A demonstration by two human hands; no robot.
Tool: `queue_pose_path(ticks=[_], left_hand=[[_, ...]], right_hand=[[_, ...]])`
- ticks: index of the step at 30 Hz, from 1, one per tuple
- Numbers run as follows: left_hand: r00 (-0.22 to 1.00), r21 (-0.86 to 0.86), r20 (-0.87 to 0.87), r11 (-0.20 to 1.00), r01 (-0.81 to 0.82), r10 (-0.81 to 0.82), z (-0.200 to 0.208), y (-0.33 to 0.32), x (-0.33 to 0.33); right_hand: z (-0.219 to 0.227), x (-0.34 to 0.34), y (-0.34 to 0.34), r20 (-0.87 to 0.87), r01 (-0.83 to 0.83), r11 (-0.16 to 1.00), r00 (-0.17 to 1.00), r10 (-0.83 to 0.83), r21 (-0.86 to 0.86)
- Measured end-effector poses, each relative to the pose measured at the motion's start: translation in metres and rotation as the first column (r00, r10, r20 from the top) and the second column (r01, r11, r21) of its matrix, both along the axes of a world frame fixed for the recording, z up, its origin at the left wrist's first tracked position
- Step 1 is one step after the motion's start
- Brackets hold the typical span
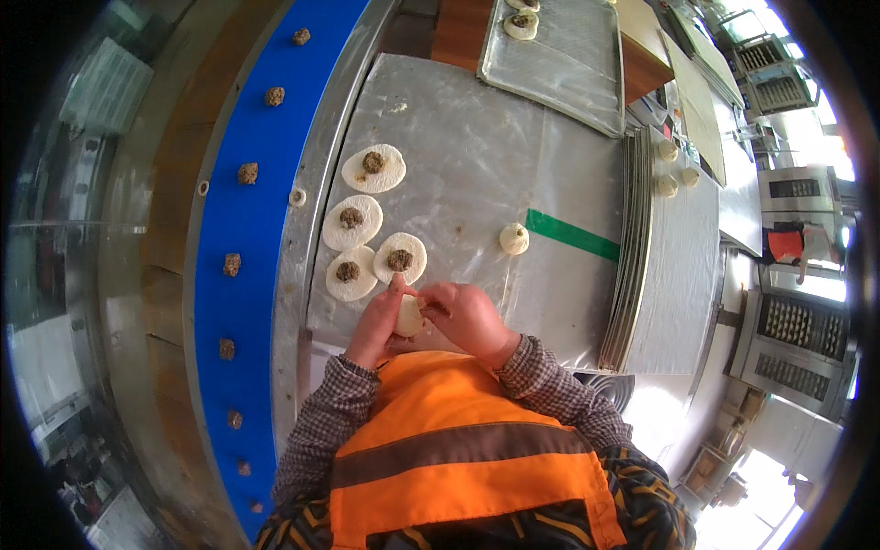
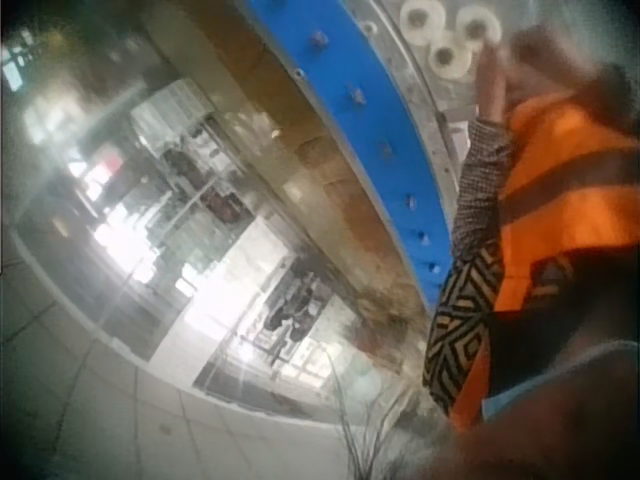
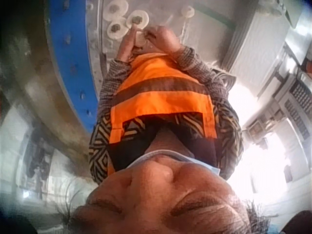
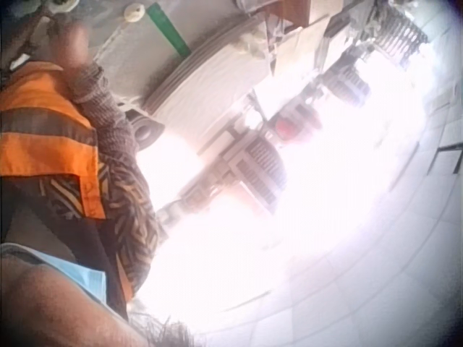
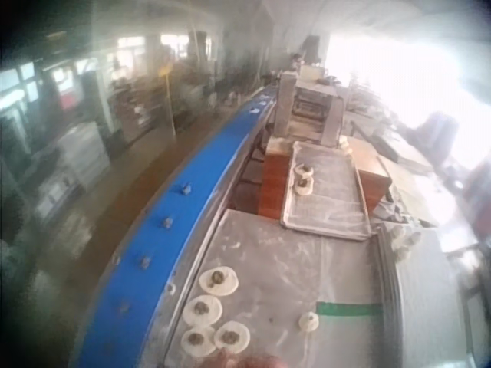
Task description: The person places filling onto flattened dough discs, folds and pleats the dough to seal each bun, and arranges them on a tray. The person then carries the tray to a proofer and places it inside. The person returns to the workstation and continues assembling more buns.
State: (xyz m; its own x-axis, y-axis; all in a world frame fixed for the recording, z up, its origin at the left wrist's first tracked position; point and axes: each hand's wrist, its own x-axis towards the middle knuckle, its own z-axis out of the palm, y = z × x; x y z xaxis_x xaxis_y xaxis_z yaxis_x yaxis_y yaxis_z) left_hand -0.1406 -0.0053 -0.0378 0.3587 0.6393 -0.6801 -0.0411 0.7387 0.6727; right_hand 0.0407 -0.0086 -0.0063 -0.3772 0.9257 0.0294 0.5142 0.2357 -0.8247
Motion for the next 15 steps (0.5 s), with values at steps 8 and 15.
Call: queue_pose_path(ticks=[8, 15], left_hand=[[0.980, 0.316, -0.162, 0.947, -0.062, 0.118, -0.024, -0.020, 0.013], [0.931, -0.275, 0.114, 0.911, -0.307, 0.348, -0.018, -0.017, 0.003]], right_hand=[[-0.011, 0.002, 0.000, 0.032, -0.103, 0.989, 0.994, 0.107, -0.102], [-0.012, -0.007, -0.003, -0.057, -0.152, 0.980, 0.988, 0.146, -0.125]])
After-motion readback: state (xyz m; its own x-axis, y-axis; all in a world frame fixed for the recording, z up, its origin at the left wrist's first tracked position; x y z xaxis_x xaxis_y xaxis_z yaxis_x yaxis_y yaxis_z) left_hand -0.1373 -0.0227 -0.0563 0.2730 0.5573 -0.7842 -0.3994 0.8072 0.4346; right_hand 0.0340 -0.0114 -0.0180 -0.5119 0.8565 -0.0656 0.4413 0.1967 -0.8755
